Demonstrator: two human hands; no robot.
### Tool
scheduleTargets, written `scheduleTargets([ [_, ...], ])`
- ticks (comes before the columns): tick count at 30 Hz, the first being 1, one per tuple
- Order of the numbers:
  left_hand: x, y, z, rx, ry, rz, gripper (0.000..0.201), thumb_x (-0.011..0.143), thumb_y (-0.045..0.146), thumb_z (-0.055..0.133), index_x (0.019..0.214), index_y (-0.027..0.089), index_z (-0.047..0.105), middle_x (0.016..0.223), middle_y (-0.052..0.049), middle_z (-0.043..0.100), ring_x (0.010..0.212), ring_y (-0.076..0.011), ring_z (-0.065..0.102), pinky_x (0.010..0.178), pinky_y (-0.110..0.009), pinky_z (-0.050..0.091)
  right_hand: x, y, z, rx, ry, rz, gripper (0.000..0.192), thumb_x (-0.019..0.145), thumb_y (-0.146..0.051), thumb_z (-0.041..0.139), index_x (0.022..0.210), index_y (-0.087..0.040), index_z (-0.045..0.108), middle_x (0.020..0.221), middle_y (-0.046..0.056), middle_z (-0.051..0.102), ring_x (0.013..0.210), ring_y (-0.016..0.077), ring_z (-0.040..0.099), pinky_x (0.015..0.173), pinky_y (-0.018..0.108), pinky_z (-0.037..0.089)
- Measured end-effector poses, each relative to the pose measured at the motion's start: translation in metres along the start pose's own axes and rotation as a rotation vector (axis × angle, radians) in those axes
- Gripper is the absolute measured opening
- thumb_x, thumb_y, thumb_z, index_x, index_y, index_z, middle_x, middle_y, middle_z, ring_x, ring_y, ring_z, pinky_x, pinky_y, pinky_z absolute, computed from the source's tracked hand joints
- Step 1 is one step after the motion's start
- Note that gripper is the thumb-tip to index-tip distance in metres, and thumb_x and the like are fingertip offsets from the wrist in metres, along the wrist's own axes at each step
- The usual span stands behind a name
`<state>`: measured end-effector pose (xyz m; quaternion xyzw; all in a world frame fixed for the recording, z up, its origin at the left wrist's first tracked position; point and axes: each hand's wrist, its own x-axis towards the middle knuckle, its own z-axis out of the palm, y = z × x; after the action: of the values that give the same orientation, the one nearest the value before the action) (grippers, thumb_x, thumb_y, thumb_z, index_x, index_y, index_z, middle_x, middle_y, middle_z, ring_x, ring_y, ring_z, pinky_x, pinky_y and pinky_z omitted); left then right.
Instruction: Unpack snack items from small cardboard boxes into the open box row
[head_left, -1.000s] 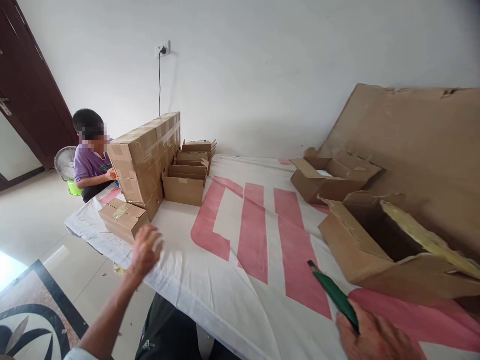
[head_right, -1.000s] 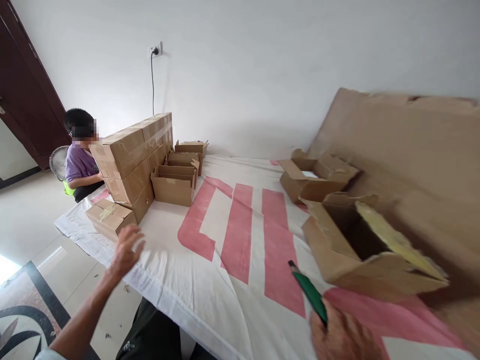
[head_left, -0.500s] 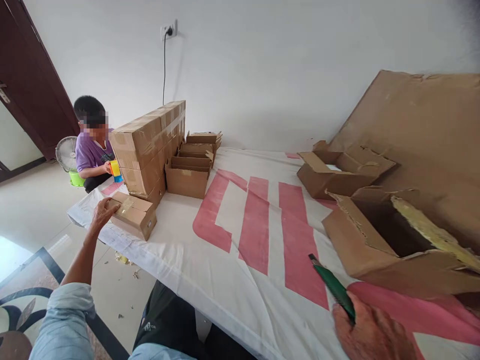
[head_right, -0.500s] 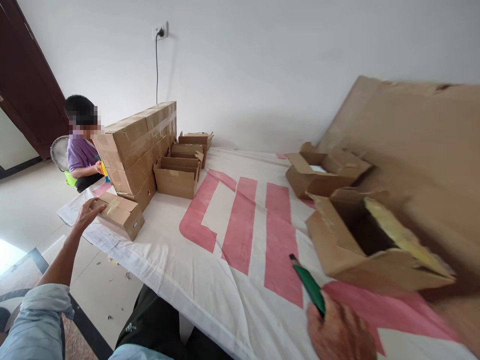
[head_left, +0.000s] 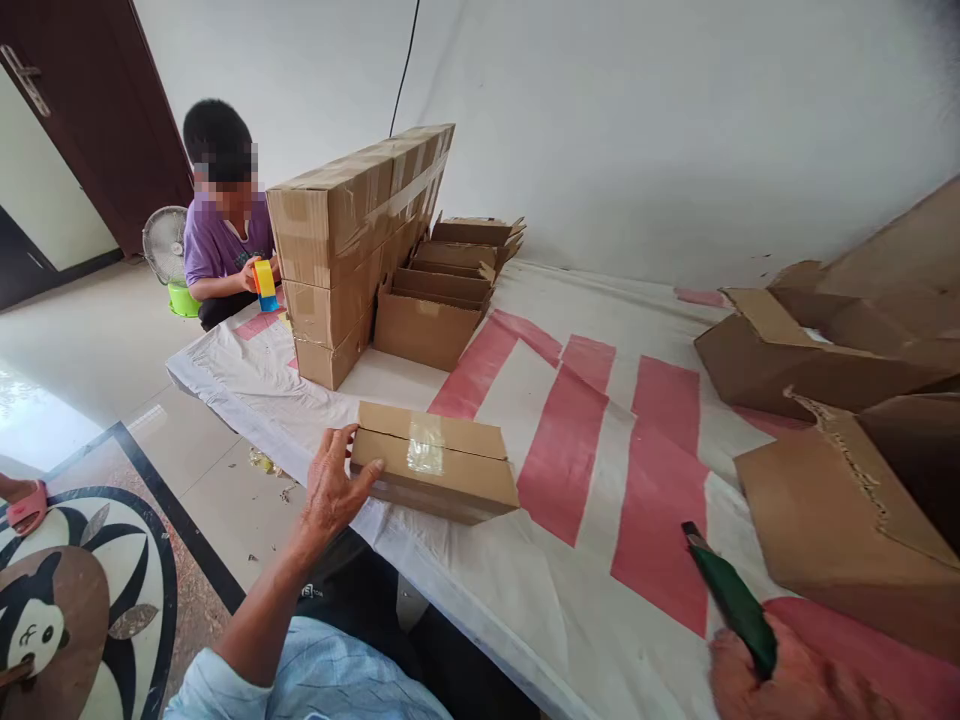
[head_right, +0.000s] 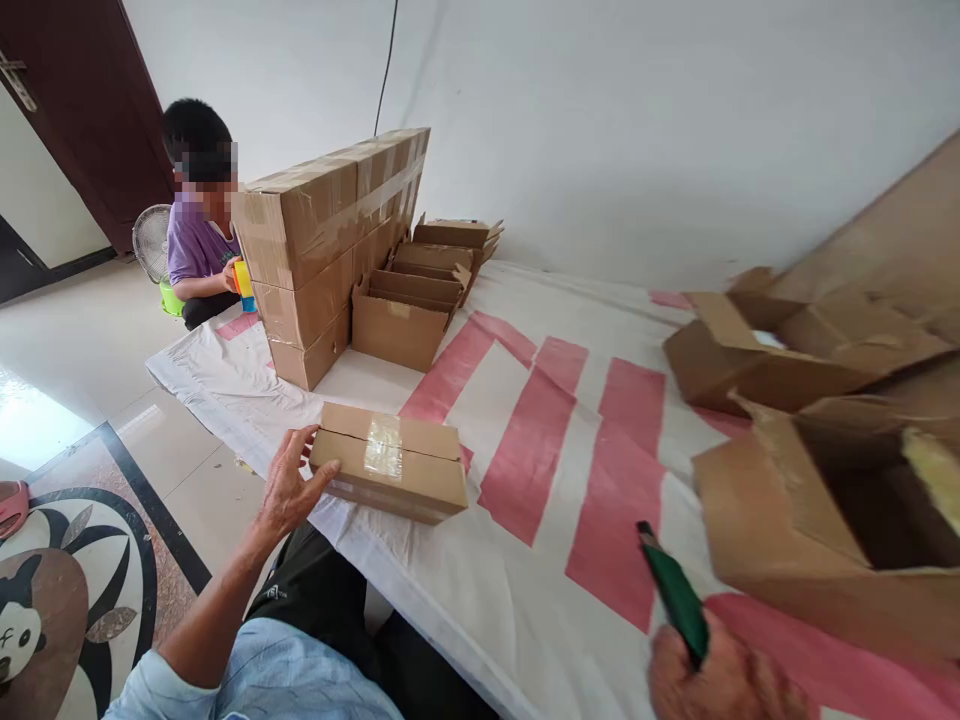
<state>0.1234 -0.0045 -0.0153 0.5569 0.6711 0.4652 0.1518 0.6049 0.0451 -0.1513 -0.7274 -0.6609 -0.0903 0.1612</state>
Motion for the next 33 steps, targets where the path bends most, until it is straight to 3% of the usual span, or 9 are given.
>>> scheduleTargets([
  [5, 0.009, 0.001, 0.011, -0.107, -0.027, -0.041, 0.043, 0.093, 0.031, 0.074, 0.134, 0.026, 0.065, 0.128, -0.009, 0.068, 0.111, -0.0258, 0.069, 0.092, -0.041, 0.059, -0.003, 0.000, 0.001, -0.023, -0.014, 0.040, 0.075, 0.103, -0.049, 0.023, 0.127, -0.002, 0.076, 0.071, 0.018, 0.060, 0.081, 0.0455, 0.065, 0.072, 0.051, 0.047],
  [11, 0.020, -0.008, 0.002, -0.240, -0.081, -0.079, 0.043, 0.092, 0.035, 0.074, 0.134, 0.026, 0.069, 0.133, -0.011, 0.069, 0.113, -0.0260, 0.070, 0.083, -0.035, 0.059, 0.000, -0.001, -0.001, 0.001, -0.044, 0.036, 0.072, 0.101, -0.047, 0.029, 0.128, 0.002, 0.073, 0.083, 0.022, 0.066, 0.088, 0.0436, 0.065, 0.084, 0.052, 0.050],
  [15, 0.031, -0.018, -0.004, -0.322, -0.115, -0.097, 0.045, 0.091, 0.040, 0.076, 0.133, 0.025, 0.072, 0.135, -0.012, 0.070, 0.111, -0.0256, 0.071, 0.079, -0.033, 0.059, 0.001, -0.004, 0.001, 0.057, 0.008, 0.047, 0.064, 0.101, -0.043, 0.035, 0.130, 0.002, 0.071, 0.089, 0.024, 0.068, 0.093, 0.0425, 0.065, 0.089, 0.052, 0.049],
  [26, 0.051, -0.019, -0.006, -0.379, -0.160, -0.090, 0.050, 0.079, 0.039, 0.082, 0.126, 0.022, 0.077, 0.132, -0.012, 0.073, 0.110, -0.0265, 0.072, 0.076, -0.032, 0.064, 0.005, 0.001, 0.010, 0.083, 0.058, -0.031, 0.061, 0.101, -0.039, 0.035, 0.126, 0.002, 0.071, 0.085, 0.024, 0.070, 0.090, 0.0445, 0.066, 0.088, 0.055, 0.049],
  [33, 0.059, -0.019, -0.007, -0.417, -0.147, -0.129, 0.043, 0.076, 0.041, 0.083, 0.115, 0.022, 0.081, 0.124, -0.011, 0.080, 0.107, -0.0276, 0.076, 0.078, -0.034, 0.064, 0.008, -0.004, 0.005, 0.173, 0.096, -0.024, 0.051, 0.096, -0.039, 0.043, 0.124, -0.008, 0.073, 0.083, 0.019, 0.068, 0.084, 0.0425, 0.064, 0.084, 0.054, 0.049],
])
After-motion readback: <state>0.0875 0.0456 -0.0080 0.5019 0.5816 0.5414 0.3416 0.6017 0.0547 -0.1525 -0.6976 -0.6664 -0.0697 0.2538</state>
